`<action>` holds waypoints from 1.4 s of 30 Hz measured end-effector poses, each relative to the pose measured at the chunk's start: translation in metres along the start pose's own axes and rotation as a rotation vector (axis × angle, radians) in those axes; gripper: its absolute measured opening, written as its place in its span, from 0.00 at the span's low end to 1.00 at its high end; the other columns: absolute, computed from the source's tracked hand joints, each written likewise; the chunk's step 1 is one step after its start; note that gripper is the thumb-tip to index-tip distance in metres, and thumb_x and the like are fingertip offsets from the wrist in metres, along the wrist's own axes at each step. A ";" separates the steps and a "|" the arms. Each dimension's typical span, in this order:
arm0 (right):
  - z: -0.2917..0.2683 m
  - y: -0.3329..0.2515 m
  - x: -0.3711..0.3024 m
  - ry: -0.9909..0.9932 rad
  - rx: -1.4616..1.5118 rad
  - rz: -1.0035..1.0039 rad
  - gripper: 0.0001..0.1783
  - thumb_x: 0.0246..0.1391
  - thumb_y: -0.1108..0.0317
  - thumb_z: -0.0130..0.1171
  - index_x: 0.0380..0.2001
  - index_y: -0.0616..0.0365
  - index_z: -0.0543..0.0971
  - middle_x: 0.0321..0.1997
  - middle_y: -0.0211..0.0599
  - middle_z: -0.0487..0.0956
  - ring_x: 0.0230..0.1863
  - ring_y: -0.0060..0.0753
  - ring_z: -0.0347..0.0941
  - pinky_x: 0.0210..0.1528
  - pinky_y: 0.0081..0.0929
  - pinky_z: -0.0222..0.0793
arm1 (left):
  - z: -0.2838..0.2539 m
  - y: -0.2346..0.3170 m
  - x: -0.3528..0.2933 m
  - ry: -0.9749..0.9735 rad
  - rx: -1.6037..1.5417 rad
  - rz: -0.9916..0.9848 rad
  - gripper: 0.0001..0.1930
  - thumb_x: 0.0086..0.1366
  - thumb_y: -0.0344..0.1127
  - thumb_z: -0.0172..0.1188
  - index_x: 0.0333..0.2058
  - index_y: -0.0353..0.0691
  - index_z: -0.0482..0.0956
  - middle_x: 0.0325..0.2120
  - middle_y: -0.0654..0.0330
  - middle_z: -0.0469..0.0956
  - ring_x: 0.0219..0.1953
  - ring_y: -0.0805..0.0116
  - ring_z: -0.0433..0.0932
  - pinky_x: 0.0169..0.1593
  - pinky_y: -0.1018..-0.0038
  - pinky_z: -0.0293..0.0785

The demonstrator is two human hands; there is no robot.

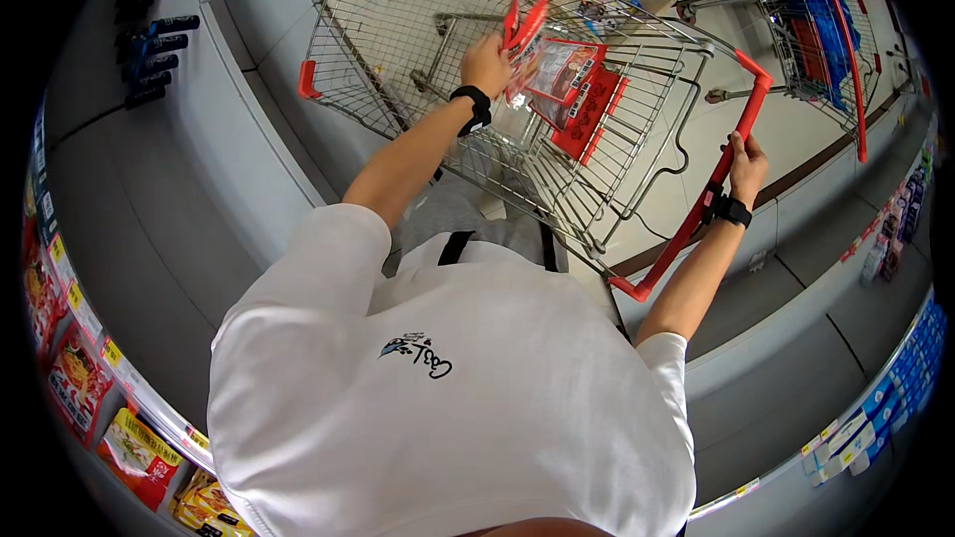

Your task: The person selects several red packets of food from a supermarket shelf by hand, places them into a shopping cart, and pushes the cart through multiple aisles to reach another shelf where they select more of the same red packets.

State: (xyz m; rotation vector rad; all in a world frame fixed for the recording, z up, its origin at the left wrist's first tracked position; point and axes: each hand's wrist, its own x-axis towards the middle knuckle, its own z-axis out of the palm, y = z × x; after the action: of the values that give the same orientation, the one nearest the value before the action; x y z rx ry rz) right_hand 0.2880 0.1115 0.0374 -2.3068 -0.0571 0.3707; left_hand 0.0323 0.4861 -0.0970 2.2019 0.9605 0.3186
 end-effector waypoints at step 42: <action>-0.018 -0.084 -0.004 0.115 -0.441 -0.560 0.20 0.56 0.59 0.63 0.45 0.64 0.80 0.41 0.56 0.80 0.39 0.49 0.78 0.39 0.38 0.74 | -0.614 0.114 0.001 1.278 0.214 0.068 0.13 0.55 0.40 0.59 0.34 0.37 0.81 0.30 0.48 0.82 0.35 0.48 0.81 0.43 0.60 0.76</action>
State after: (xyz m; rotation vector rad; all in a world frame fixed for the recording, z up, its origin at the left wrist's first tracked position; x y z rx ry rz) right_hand 0.2952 0.1565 0.1101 -2.6010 -0.7756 -0.0738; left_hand -0.1939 0.7430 0.4247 2.0856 1.5700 1.8519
